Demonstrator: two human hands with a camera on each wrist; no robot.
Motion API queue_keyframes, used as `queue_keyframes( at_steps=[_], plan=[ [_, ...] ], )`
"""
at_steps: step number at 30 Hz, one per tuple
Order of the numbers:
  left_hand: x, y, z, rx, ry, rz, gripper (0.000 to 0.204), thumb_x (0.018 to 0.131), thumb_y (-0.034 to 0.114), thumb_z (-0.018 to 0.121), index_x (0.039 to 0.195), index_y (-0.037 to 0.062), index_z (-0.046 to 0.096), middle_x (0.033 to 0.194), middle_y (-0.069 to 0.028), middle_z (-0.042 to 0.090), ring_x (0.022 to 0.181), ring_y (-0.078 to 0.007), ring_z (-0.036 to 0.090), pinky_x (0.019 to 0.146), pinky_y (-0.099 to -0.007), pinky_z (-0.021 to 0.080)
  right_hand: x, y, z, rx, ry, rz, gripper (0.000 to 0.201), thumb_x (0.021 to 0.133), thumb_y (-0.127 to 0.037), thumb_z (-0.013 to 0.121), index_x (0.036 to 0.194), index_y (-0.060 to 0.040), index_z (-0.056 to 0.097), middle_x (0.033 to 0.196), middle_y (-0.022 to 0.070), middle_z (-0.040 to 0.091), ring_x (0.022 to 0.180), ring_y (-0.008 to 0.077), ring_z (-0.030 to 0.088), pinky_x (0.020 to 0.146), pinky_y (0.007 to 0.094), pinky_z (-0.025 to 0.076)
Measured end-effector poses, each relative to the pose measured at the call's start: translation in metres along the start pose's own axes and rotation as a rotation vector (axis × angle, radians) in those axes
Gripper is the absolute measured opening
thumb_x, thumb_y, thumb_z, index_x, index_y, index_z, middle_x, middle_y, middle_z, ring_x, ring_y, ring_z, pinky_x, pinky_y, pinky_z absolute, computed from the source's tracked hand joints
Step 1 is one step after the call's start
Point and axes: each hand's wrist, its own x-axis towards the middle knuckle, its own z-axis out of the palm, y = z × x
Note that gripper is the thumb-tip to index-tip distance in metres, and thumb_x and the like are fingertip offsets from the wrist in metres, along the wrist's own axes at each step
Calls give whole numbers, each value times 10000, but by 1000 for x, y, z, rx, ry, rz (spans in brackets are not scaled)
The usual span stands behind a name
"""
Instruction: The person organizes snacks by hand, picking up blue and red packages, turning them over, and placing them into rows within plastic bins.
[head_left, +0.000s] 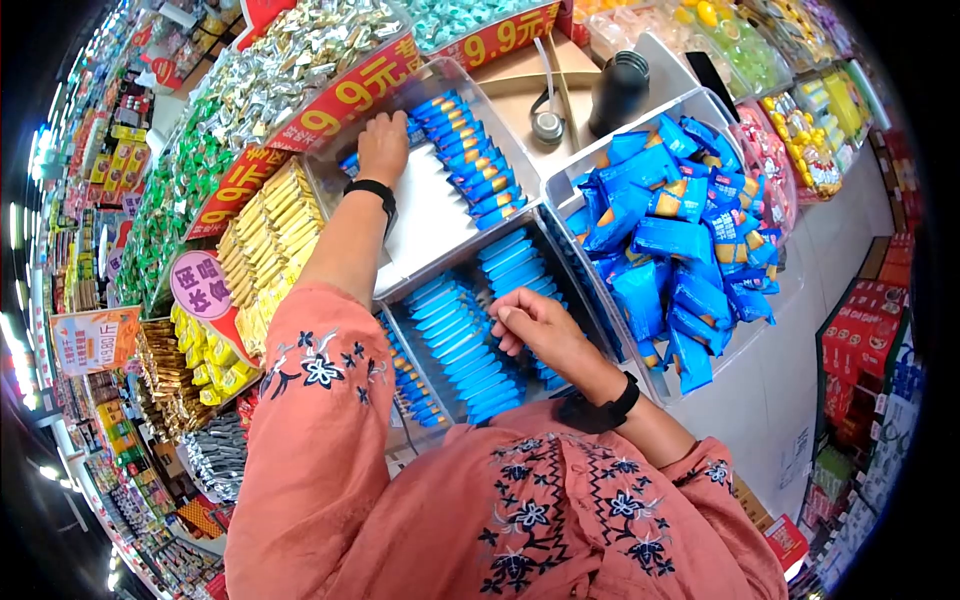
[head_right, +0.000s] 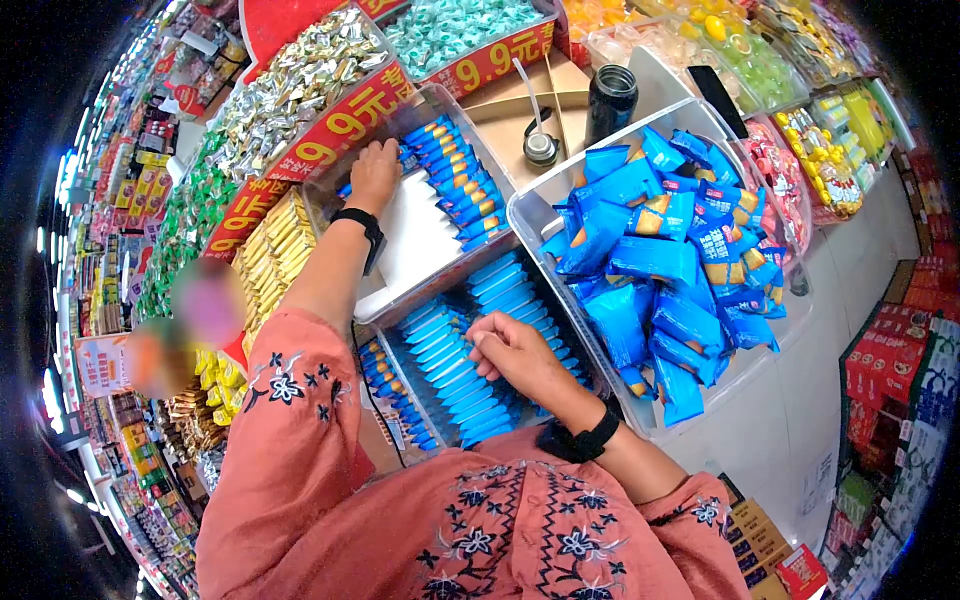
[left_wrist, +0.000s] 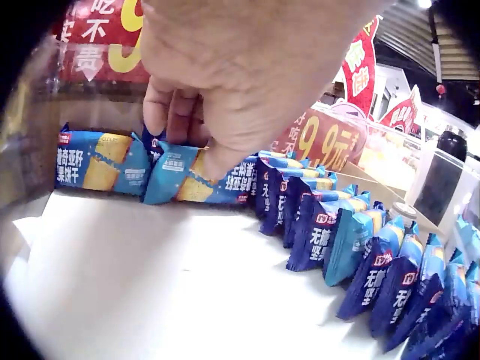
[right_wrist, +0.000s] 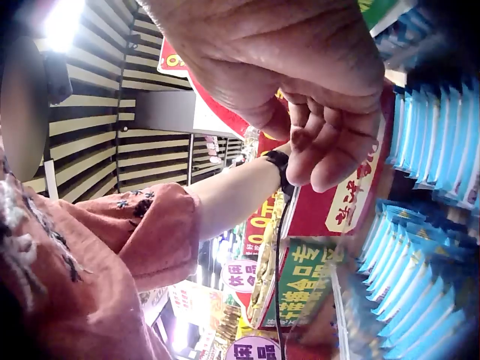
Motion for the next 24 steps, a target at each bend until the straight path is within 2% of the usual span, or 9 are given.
queue_keyframes(
  at_steps=[5, 8, 12, 13, 14, 17, 20, 22, 24],
  plan=[
    [3, -1, -2, -20, 3, -32, 171, 865, 145, 616, 1025, 84, 610, 1010, -154, 619, 988, -371, 616, 803, -506, 522, -5, -6, 1, -8, 0, -18, 260, 1021, -248, 539, 1117, -14, 595, 883, 42, 637, 718, 98, 600, 635, 250, 521],
    [7, 0, -30, -101, 13, -86, 205, 850, 175, 648, 1020, 62, 624, 1028, -161, 636, 1000, -393, 620, 812, -508, 528, -10, -8, 4, -36, -21, -10, 240, 1036, -226, 528, 1117, -11, 598, 896, 40, 644, 730, 88, 605, 661, 248, 529],
    [31, -23, -91, -399, 30, -178, 290, 827, 235, 686, 998, 2, 673, 995, -221, 698, 959, -398, 667, 828, -469, 538, -23, -16, 12, -56, -55, -29, 239, 1032, -238, 533, 1107, -20, 598, 893, 36, 641, 727, 84, 600, 652, 241, 519],
    [23, -8, -138, -484, 89, -225, 312, 821, 255, 687, 969, -20, 686, 953, -251, 705, 920, -386, 687, 825, -447, 532, -26, -17, 14, -76, -65, -38, 241, 1031, -242, 534, 1105, -21, 598, 895, 38, 643, 727, 84, 600, 650, 240, 516],
    [30, -25, -146, -569, 30, -252, 370, 845, 306, 696, 1014, -23, 680, 970, -229, 708, 917, -364, 688, 812, -428, 530, -28, -19, 15, -96, -76, -49, 243, 1031, -246, 535, 1104, -23, 599, 897, 39, 644, 727, 84, 600, 647, 239, 514],
    [17, -29, -217, -689, 89, -156, 424, 905, 364, 677, 1115, -4, 666, 993, -137, 723, 919, -265, 685, 803, -371, 524, -37, -20, 17, -122, -91, -61, 248, 1026, -254, 540, 1105, -27, 601, 905, 42, 650, 738, 87, 608, 641, 240, 509],
    [-29, 19, -296, -1021, 77, -167, 412, 955, 354, 643, 1180, 8, 643, 1028, -65, 713, 930, -158, 665, 757, -299, 500, -54, -27, 20, -160, -69, -126, 212, 993, -227, 557, 1044, -28, 608, 842, 33, 622, 685, 97, 590, 581, 251, 485],
    [-62, 54, -320, -1181, 131, -109, 382, 975, 317, 632, 1187, -2, 633, 1021, -73, 704, 904, -123, 656, 708, -250, 476, -67, -32, 17, -180, -92, -158, 222, 986, -236, 567, 1044, -26, 611, 842, 29, 620, 712, 98, 618, 590, 255, 498],
    [-98, 90, -330, -1369, 46, -244, 352, 986, 287, 627, 1180, -7, 633, 998, -76, 696, 867, -118, 646, 691, -219, 465, -85, -41, 14, -223, -98, -203, 217, 982, -229, 581, 1042, -24, 613, 860, 27, 625, 722, 98, 626, 608, 261, 510]
  ],
)
